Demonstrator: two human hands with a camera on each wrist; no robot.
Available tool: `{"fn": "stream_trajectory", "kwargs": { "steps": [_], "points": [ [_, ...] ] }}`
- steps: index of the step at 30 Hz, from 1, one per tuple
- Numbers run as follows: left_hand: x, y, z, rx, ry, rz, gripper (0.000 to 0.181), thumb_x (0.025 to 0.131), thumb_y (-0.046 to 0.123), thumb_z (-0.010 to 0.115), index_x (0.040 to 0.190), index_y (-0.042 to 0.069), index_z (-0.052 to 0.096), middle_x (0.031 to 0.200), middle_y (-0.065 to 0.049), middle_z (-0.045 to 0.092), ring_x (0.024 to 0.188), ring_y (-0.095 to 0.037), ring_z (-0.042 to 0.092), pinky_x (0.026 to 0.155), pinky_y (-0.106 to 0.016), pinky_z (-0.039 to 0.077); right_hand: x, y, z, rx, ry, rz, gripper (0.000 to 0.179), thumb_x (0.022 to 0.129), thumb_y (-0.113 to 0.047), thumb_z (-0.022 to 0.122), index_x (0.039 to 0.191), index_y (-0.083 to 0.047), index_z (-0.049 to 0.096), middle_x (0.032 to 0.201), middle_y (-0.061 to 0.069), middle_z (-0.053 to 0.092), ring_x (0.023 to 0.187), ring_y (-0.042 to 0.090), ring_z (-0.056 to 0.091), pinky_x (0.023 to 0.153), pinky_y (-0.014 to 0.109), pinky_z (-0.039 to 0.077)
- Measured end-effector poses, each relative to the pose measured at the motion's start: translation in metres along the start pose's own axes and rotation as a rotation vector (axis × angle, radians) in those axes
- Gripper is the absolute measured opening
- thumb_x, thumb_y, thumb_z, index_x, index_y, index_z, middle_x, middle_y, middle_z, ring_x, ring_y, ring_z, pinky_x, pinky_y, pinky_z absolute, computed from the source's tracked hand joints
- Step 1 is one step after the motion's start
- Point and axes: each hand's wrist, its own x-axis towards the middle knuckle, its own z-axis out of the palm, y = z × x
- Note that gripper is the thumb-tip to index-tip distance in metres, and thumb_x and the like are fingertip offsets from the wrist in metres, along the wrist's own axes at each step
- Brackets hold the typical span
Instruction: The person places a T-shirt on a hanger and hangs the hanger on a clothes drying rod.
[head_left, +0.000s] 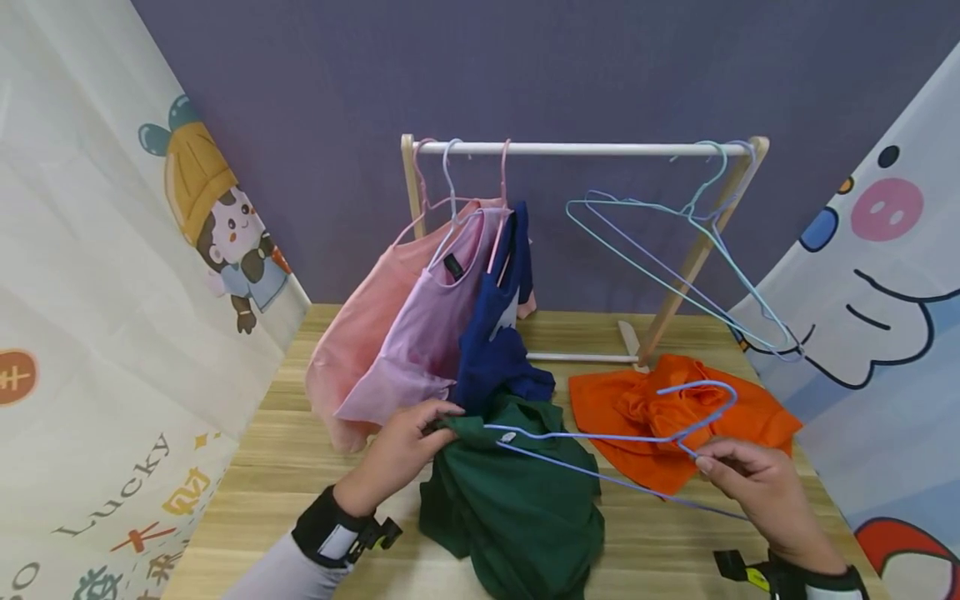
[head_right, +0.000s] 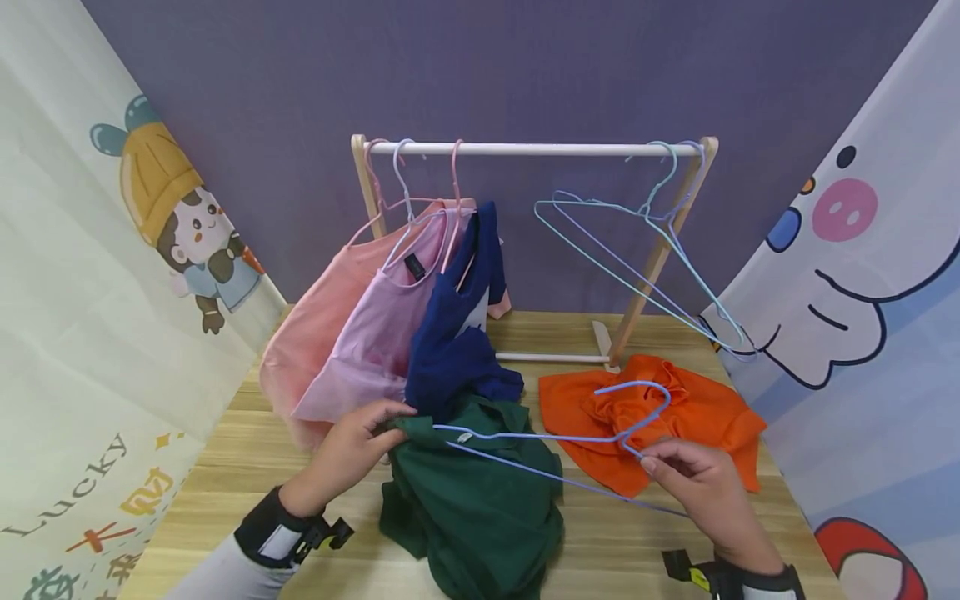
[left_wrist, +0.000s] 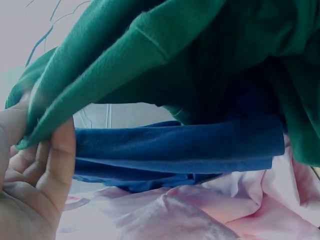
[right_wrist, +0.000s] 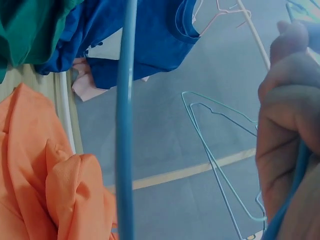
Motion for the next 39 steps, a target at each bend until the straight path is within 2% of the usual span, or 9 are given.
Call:
{"fn": "stream_trajectory", "kwargs": {
  "steps": [3,10,14,20,25,28,32,36,39],
  "points": [
    [-0.001,0.000,-0.001,-0.022,0.013,0.034,0.018,0.084,0.019,0.067,0.100,0.026,0.065,0.094,0.010,0.068,0.083,-0.004,0.059,0.071,-0.028,0.053,0.003,-0.002,0.001,-0.013,-0.025,0.011,0.010,0.086,0.008,0.056,0.090,0.003,0.063,0.065,-0.004,0.055,0.055,0.015,0.045,0.042,0.031,0.039],
    [0.000,-0.001,-0.004,0.012,0.010,0.202,0.019,0.089,0.019,0.062,0.106,0.021,0.069,0.101,0.006,0.068,0.095,-0.006,0.057,0.082,-0.030,0.051,0.010,-0.002,0.007,0.035,-0.035,-0.037,0.013,0.085,0.011,0.054,0.089,0.002,0.063,0.060,-0.004,0.046,0.052,0.014,0.041,0.040,0.030,0.035],
    [0.001,0.000,-0.010,-0.008,-0.036,0.200,0.018,0.088,0.023,0.063,0.105,0.024,0.070,0.100,0.007,0.068,0.094,-0.005,0.058,0.080,-0.028,0.051,0.016,-0.003,0.010,0.030,-0.016,-0.052,0.014,0.084,0.010,0.056,0.089,-0.001,0.064,0.063,-0.004,0.051,0.053,0.014,0.043,0.041,0.030,0.036],
    [0.003,0.007,-0.016,-0.034,-0.126,0.187,0.022,0.090,0.016,0.060,0.110,0.021,0.067,0.105,0.004,0.068,0.097,-0.007,0.058,0.082,-0.032,0.053,0.026,-0.006,0.011,0.145,-0.035,-0.145,0.019,0.081,0.017,0.054,0.089,0.003,0.063,0.077,0.003,0.061,0.060,0.016,0.046,0.046,0.030,0.038],
    [0.000,0.019,-0.014,-0.011,-0.155,0.128,0.034,0.095,0.018,0.052,0.129,0.018,0.054,0.124,0.002,0.060,0.108,-0.010,0.053,0.091,-0.039,0.050,0.030,-0.013,0.016,0.035,0.045,-0.033,0.010,0.085,0.006,0.059,0.091,0.002,0.064,0.078,-0.003,0.064,0.065,0.017,0.052,0.052,0.023,0.048],
    [-0.002,0.027,-0.012,-0.023,-0.101,0.039,0.038,0.091,0.032,0.059,0.127,0.021,0.055,0.116,0.004,0.063,0.095,-0.008,0.056,0.079,-0.033,0.053,0.031,-0.015,0.019,0.020,0.073,0.038,0.010,0.087,0.001,0.059,0.094,0.006,0.063,0.076,-0.006,0.064,0.065,0.015,0.053,0.053,0.022,0.050],
    [-0.001,0.032,-0.008,-0.110,0.036,-0.103,0.031,0.083,0.040,0.066,0.108,0.023,0.061,0.091,0.005,0.068,0.068,-0.008,0.056,0.056,-0.026,0.051,0.031,-0.015,0.022,0.064,0.078,0.056,0.010,0.087,0.001,0.058,0.093,0.008,0.062,0.075,-0.005,0.064,0.064,0.016,0.052,0.052,0.022,0.049],
    [0.000,0.030,-0.008,-0.137,0.183,-0.077,0.020,0.081,0.035,0.068,0.095,0.021,0.068,0.085,0.003,0.071,0.066,-0.009,0.058,0.054,-0.024,0.051,0.032,-0.014,0.021,0.092,0.069,-0.003,0.007,0.086,0.005,0.058,0.089,0.003,0.063,0.073,-0.002,0.062,0.061,0.017,0.050,0.046,0.027,0.044],
    [0.000,0.029,-0.012,-0.137,0.185,0.012,0.016,0.082,0.030,0.069,0.094,0.020,0.073,0.087,0.003,0.071,0.072,-0.009,0.059,0.060,-0.023,0.051,0.034,-0.012,0.016,0.162,0.040,-0.092,0.012,0.084,0.012,0.054,0.089,0.005,0.063,0.069,0.000,0.058,0.054,0.016,0.044,0.040,0.031,0.036]
  ]
}}
